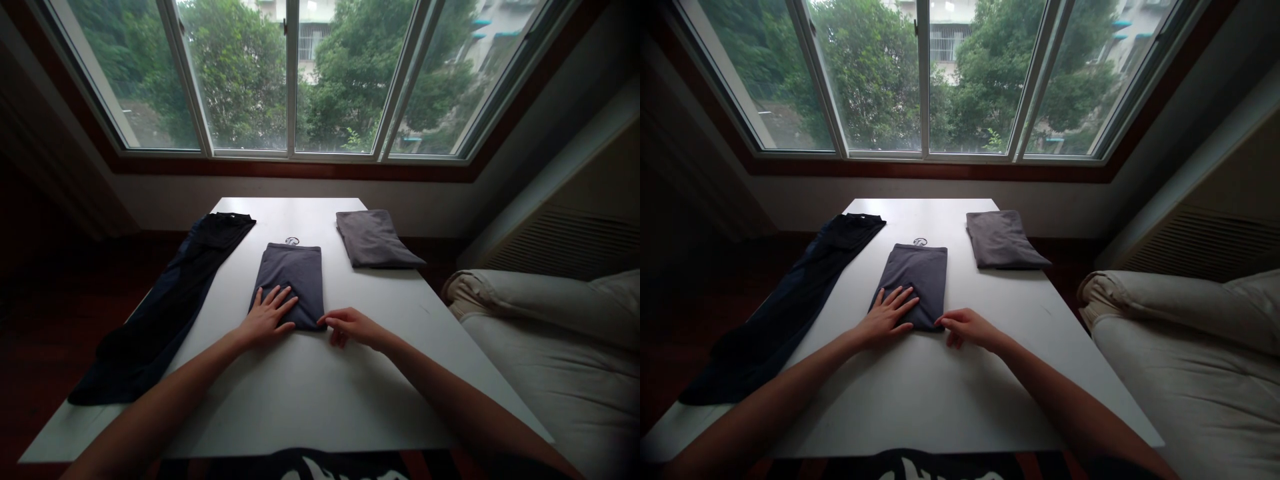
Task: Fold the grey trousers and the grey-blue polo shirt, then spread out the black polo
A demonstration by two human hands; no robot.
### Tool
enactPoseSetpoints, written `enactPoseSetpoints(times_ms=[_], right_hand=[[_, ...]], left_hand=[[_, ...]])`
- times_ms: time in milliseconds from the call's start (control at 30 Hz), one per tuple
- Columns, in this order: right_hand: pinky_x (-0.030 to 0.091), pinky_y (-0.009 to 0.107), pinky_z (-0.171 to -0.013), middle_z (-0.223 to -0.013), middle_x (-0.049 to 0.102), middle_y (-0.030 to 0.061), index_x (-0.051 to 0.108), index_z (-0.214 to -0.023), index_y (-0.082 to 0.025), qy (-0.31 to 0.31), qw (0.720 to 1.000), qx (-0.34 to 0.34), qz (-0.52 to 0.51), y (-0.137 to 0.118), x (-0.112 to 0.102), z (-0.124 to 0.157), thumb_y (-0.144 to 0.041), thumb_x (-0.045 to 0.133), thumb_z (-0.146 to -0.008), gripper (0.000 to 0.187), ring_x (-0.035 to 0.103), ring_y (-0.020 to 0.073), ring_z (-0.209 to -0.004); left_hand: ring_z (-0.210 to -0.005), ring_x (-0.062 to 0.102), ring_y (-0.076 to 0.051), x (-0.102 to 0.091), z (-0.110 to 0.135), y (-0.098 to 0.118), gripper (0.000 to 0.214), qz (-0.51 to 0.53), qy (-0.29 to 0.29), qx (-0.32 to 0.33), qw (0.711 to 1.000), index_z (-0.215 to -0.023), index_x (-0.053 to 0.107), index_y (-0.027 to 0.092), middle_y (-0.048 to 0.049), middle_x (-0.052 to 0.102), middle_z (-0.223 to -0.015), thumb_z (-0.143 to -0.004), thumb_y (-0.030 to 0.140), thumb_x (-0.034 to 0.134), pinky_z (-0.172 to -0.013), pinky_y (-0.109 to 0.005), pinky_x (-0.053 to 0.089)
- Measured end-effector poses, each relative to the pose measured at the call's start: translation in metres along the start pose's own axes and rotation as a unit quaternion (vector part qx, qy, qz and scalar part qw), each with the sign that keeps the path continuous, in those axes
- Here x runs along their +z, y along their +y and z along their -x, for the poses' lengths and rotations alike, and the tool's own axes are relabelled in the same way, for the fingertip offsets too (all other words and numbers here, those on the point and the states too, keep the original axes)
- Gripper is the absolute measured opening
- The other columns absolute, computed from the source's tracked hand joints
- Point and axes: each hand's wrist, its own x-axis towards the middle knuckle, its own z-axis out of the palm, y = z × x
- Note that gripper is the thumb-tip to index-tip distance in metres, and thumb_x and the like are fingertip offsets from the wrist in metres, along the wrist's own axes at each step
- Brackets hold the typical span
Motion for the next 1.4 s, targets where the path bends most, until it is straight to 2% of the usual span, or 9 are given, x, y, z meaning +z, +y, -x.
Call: enactPoseSetpoints(times_ms=[100,200,367,633,800,967,1200,1300,1400], right_hand=[[0.051,0.027,-0.061,-0.078,0.069,0.0035,0.074,-0.100,-0.017,0.103,0.981,-0.081,0.142,-0.002,0.005,0.003,-0.051,0.056,-0.097,0.038,0.066,0.0157,-0.067],[0.052,0.029,-0.074,-0.090,0.070,0.0052,0.074,-0.094,-0.020,0.183,0.926,-0.184,0.273,-0.005,0.014,0.004,-0.036,0.055,-0.101,0.026,0.065,0.0165,-0.078],[0.050,0.041,-0.102,-0.128,0.064,0.0104,0.071,-0.119,-0.025,0.176,0.868,-0.287,0.364,-0.013,0.027,-0.016,-0.028,0.062,-0.098,0.023,0.060,0.0243,-0.119],[0.031,0.052,-0.122,-0.164,0.033,0.0154,0.049,-0.152,-0.020,0.226,0.830,-0.261,0.438,-0.036,0.026,-0.112,-0.041,0.055,-0.101,0.055,0.030,0.0317,-0.151],[0.019,0.055,-0.124,-0.168,0.022,0.0151,0.039,-0.158,-0.019,0.219,0.811,-0.198,0.506,-0.022,0.029,-0.142,-0.049,0.050,-0.103,0.064,0.019,0.0337,-0.155],[0.018,0.054,-0.125,-0.168,0.020,0.0170,0.036,-0.160,-0.018,0.183,0.807,-0.186,0.529,-0.001,0.033,-0.117,-0.056,0.046,-0.103,0.069,0.019,0.0342,-0.155],[0.019,0.055,-0.124,-0.169,0.019,0.0165,0.034,-0.161,-0.023,0.080,0.800,-0.272,0.529,0.000,0.040,-0.046,-0.059,0.057,-0.097,0.076,0.019,0.0340,-0.155],[0.027,0.055,-0.121,-0.164,0.031,0.0191,0.043,-0.155,-0.021,0.090,0.798,-0.287,0.521,0.008,0.035,-0.025,-0.055,0.066,-0.092,0.075,0.030,0.0353,-0.150],[0.041,0.050,-0.114,-0.149,0.050,0.0190,0.060,-0.135,-0.018,0.112,0.781,-0.332,0.517,0.015,0.028,-0.012,-0.039,0.068,-0.092,0.048,0.048,0.0321,-0.138]], left_hand=[[-0.156,0.017,-0.037,-0.010,0.005,-0.012,0.073,0.016,-0.008,0.046,0.999,-0.162,0.028,0.036,-0.0053,0.019,-0.171,-0.098,0.064,0.050,-0.122,-0.067,0.010],[-0.154,0.024,-0.031,-0.019,0.006,-0.024,0.063,0.039,0.024,0.058,0.997,-0.159,0.036,0.034,-0.0050,0.030,-0.167,-0.102,0.058,0.048,-0.125,-0.058,0.019],[-0.155,0.025,-0.028,-0.010,0.002,-0.033,0.053,0.019,0.105,-0.008,0.994,-0.156,0.042,0.026,-0.0081,0.032,-0.166,-0.106,0.045,0.040,-0.125,-0.054,0.021],[-0.157,0.018,-0.032,0.014,0.003,-0.040,0.072,-0.047,0.053,-0.085,0.994,-0.162,0.031,0.018,-0.0137,0.021,-0.169,-0.104,0.062,0.032,-0.124,-0.056,0.017],[-0.157,0.016,-0.031,0.010,0.004,-0.038,0.076,-0.056,0.036,-0.088,0.994,-0.163,0.029,0.018,-0.0138,0.018,-0.170,-0.103,0.066,0.030,-0.124,-0.055,0.015],[-0.157,0.013,-0.034,0.004,0.007,-0.039,0.089,-0.047,0.013,-0.065,0.997,-0.164,0.024,0.019,-0.0144,0.015,-0.170,-0.096,0.076,0.036,-0.124,-0.057,0.011],[-0.156,0.012,-0.040,-0.014,0.016,-0.036,0.107,-0.037,-0.037,-0.023,0.998,-0.165,0.022,0.021,-0.0171,0.012,-0.170,-0.083,0.083,0.053,-0.122,-0.062,0.013],[-0.156,0.016,-0.040,-0.024,0.023,-0.035,0.105,-0.032,-0.041,0.019,0.998,-0.165,0.022,0.026,-0.0152,0.017,-0.170,-0.082,0.073,0.066,-0.122,-0.061,0.018],[-0.150,0.034,-0.034,-0.025,0.038,-0.033,0.079,-0.027,0.005,0.070,0.997,-0.161,0.033,0.031,-0.0105,0.033,-0.165,-0.092,0.048,0.068,-0.121,-0.054,0.030]])
